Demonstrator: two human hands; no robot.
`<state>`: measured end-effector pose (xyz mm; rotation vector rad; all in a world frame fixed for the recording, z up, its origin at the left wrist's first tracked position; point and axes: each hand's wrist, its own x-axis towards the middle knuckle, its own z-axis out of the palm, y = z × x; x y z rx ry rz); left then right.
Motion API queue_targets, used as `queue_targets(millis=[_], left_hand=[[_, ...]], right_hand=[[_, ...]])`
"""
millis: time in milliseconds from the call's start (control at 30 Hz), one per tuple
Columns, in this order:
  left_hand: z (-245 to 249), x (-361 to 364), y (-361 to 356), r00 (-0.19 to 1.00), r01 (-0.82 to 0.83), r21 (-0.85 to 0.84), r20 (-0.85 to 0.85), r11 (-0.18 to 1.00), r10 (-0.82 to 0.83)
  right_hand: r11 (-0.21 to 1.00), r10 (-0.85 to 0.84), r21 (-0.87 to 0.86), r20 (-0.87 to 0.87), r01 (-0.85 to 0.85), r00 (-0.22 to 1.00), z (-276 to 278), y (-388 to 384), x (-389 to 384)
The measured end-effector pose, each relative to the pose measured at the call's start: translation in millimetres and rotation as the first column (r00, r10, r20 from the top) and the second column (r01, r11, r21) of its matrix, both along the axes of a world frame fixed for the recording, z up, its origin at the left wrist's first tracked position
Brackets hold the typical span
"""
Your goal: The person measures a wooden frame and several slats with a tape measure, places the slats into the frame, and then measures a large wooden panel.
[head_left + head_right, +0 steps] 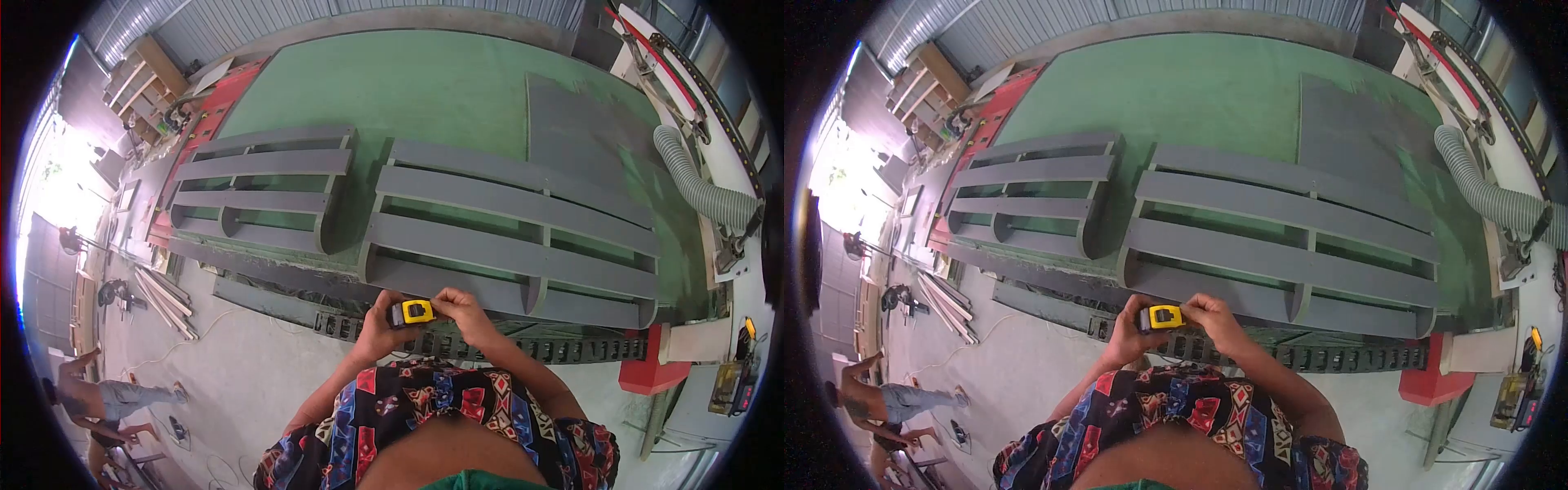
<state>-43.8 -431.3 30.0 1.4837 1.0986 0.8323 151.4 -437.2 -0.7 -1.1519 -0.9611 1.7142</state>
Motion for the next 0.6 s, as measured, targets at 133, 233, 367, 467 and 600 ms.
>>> queue_targets(millis=[133,233,367,467,600], left_hand=[[-9,-25,-7,1.0,0.001,-0.033,-0.02,0.999,-0.002],[-6,-53,-9,0.999,0.031,-0.034,-0.016,0.999,-0.031],[-27,-110,-3,0.99,0.121,0.026,0.077,0.992,-0.122],[-29,-164,-2,0.978,0.211,0.016,-0.013,0.977,-0.21],[-27,-235,-2,0.956,0.254,0.067,-0.171,0.965,-0.24]], right_hand=[[0.997,-0.029,-0.071,0.093,0.036,0.995,4,-15,-29],[0.992,-0.048,-0.115,0.078,0.057,0.996,11,-27,-62],[0.997,-0.019,-0.075,0.095,0.026,0.995,14,-34,-116],[0.991,-0.081,-0.105,-0.012,0.079,0.997,15,-38,-175],[0.991,-0.039,-0.123,0.073,0.047,0.997,2,-41,-247]])
